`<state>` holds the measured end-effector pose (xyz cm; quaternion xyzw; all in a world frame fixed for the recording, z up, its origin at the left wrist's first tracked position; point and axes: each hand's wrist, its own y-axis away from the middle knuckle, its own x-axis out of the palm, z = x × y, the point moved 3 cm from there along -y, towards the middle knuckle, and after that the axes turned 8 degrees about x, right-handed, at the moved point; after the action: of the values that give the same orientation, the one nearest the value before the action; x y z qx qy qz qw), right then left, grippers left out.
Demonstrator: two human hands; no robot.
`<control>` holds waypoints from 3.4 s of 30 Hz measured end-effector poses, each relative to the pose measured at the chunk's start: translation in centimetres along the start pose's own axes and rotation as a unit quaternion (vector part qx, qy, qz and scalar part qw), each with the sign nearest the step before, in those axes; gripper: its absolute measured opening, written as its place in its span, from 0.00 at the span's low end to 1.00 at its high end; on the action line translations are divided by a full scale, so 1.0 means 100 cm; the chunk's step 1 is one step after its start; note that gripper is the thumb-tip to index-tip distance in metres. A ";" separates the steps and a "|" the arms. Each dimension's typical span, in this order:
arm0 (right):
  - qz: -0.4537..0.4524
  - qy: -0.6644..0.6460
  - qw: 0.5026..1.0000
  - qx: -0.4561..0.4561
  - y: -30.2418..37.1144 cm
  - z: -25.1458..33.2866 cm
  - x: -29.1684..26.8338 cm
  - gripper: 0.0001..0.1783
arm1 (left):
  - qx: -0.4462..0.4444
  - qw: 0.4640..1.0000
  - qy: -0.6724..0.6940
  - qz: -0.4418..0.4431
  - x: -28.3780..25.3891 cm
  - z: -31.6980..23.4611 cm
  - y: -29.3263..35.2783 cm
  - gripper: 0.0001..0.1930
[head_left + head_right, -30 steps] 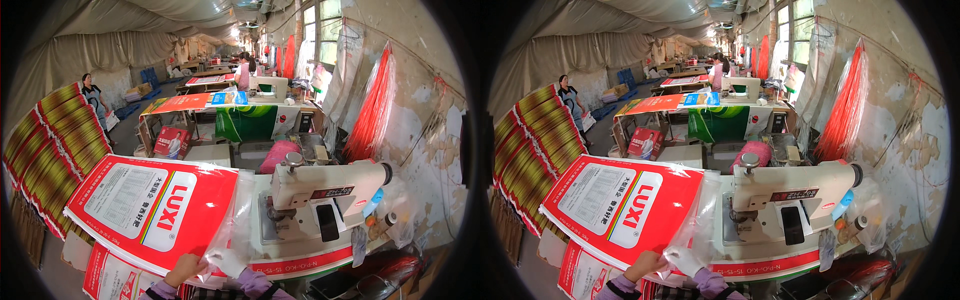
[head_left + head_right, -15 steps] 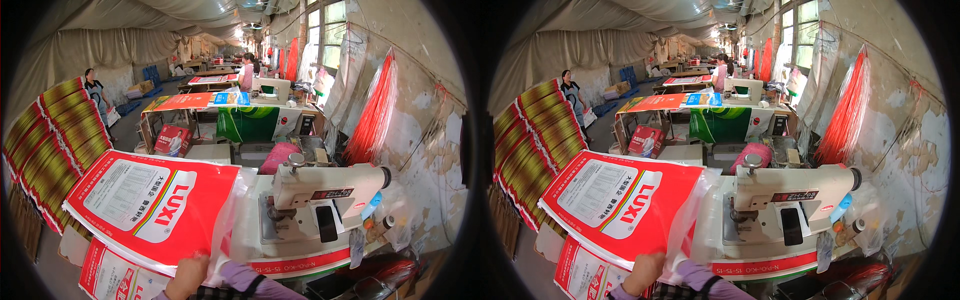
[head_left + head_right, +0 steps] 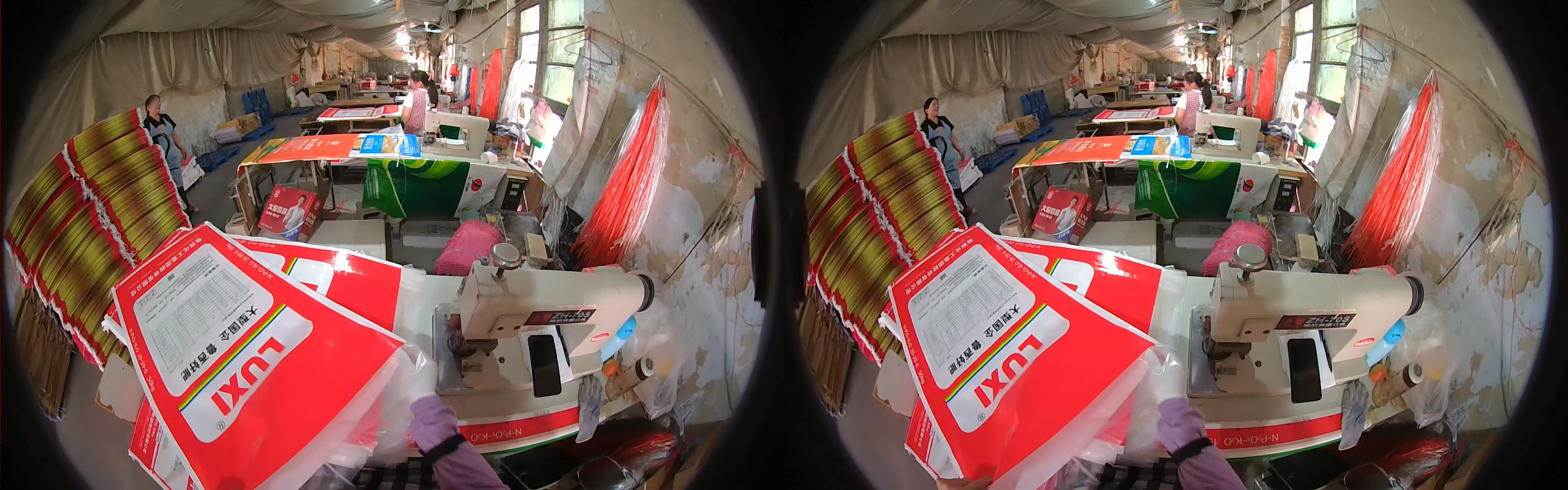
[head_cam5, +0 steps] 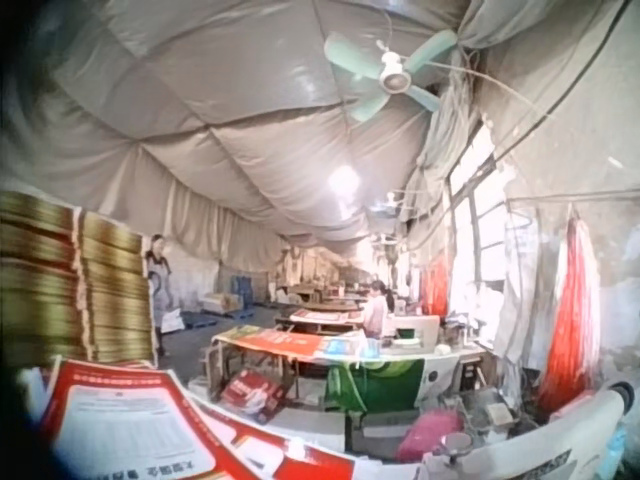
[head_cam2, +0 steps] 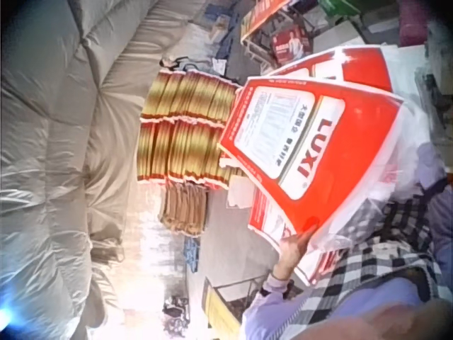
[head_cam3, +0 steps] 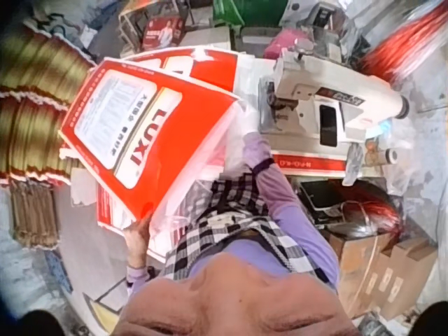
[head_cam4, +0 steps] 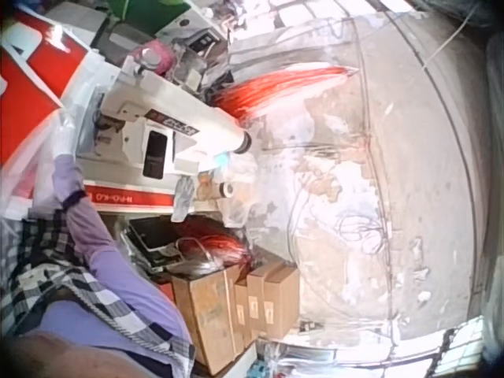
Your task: The person is sewing the edges of large plastic fertilizer bags using an industrial sewing machine.
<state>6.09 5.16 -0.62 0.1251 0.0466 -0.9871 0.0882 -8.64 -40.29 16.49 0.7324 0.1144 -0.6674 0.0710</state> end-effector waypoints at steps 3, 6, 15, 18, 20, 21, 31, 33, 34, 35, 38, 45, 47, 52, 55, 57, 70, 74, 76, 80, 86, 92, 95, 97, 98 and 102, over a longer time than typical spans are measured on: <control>-0.113 -0.026 0.993 0.002 0.009 0.009 -0.014 0.23 | -0.019 0.994 0.060 -0.085 -0.007 -0.004 -0.007 0.15; -0.263 -0.015 0.964 -0.043 0.040 0.075 -0.040 0.21 | -0.028 0.980 0.112 -0.163 -0.020 -0.011 -0.016 0.11; 0.171 0.341 0.878 -0.288 0.018 0.022 -0.012 0.07 | -0.099 0.978 0.116 -0.146 -0.042 0.007 -0.020 0.06; 0.036 0.255 0.949 -0.182 -0.028 -0.040 -0.007 0.05 | -0.024 0.990 0.085 -0.110 -0.020 0.010 -0.041 0.09; -0.042 0.293 0.951 -0.092 -0.047 -0.041 -0.001 0.08 | -0.001 0.994 0.065 -0.086 -0.001 0.016 -0.041 0.07; -0.041 0.234 0.965 -0.110 -0.032 0.033 0.005 0.10 | -0.002 0.998 0.040 -0.042 -0.005 0.023 -0.031 0.10; 0.177 0.428 0.658 -0.594 0.011 0.122 0.016 0.20 | -0.219 0.937 0.186 -0.198 0.089 0.161 0.026 0.14; 0.284 0.109 0.744 -0.595 0.091 0.158 0.031 0.18 | -0.296 0.797 0.322 -0.418 0.028 0.250 -0.058 0.11; 0.330 0.068 0.756 -0.562 0.143 0.176 0.030 0.19 | -0.303 0.807 0.182 -0.474 -0.023 0.263 -0.108 0.11; 0.272 0.071 0.739 -0.613 0.197 0.247 0.015 0.20 | -0.178 0.784 0.100 -0.586 -0.087 0.325 -0.118 0.11; 0.288 0.079 0.861 -0.412 0.220 0.095 0.027 0.25 | -0.047 0.947 -0.131 -0.288 -0.102 0.227 -0.313 0.09; 0.130 -0.073 0.983 0.110 0.197 -0.004 -0.139 0.23 | 0.441 0.883 0.146 -0.063 0.095 -0.069 -0.517 0.15; 0.092 -0.116 0.970 0.191 0.229 -0.032 -0.159 0.22 | 0.497 0.834 0.239 0.001 0.127 -0.112 -0.533 0.10; -0.055 -0.034 0.960 0.271 0.297 -0.054 -0.189 0.26 | 0.463 0.839 0.278 0.067 0.176 -0.180 -0.531 0.04; -0.023 0.311 0.948 -0.063 0.302 -0.042 -0.221 0.22 | 0.447 0.838 0.311 0.041 0.189 -0.192 -0.530 0.05; -0.025 0.322 0.946 -0.031 0.309 -0.086 -0.219 0.23 | 0.446 0.832 0.327 0.037 0.205 -0.215 -0.513 0.07; 0.009 -0.132 0.913 0.385 0.341 -0.100 -0.202 0.16 | 0.616 0.768 0.150 0.090 0.185 -0.207 -0.496 0.14; 0.070 0.063 0.985 0.142 0.263 -0.102 -0.165 0.20 | 0.520 0.851 0.002 -0.069 0.178 -0.226 -0.510 0.10; 0.051 0.108 0.987 0.103 0.229 -0.080 -0.155 0.19 | 0.581 0.801 0.067 0.123 0.166 -0.245 -0.459 0.15; 0.011 0.132 0.988 0.081 0.144 -0.044 -0.123 0.22 | 0.563 0.640 -0.079 0.516 0.099 -0.211 -0.343 0.27; 0.047 -0.065 0.988 0.132 0.063 -0.023 -0.066 0.25 | 0.550 0.812 -0.186 0.065 0.025 -0.066 -0.393 0.19; 0.011 -0.474 0.857 0.203 0.140 -0.014 -0.075 0.27 | 0.400 0.824 0.316 0.246 0.109 -0.163 -0.202 0.14; 0.070 -0.574 0.767 0.278 0.152 -0.006 -0.070 0.28 | 0.363 0.836 0.326 0.251 0.103 -0.167 -0.198 0.11; 0.076 -0.611 0.738 0.276 0.158 -0.003 -0.080 0.29 | 0.384 0.834 0.308 0.250 0.102 -0.176 -0.204 0.10; 0.077 -0.610 0.738 0.278 0.161 -0.007 -0.083 0.29 | 0.402 0.833 0.290 0.246 0.100 -0.183 -0.211 0.10; 0.119 -0.455 0.830 0.300 0.178 -0.006 -0.096 0.29 | 0.545 0.815 0.147 0.132 0.098 -0.227 -0.244 0.07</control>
<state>18.70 -10.65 -0.04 -0.3131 -0.3123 -0.8797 0.1747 7.61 -10.22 10.20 0.7483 -0.3573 -0.4894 -0.2701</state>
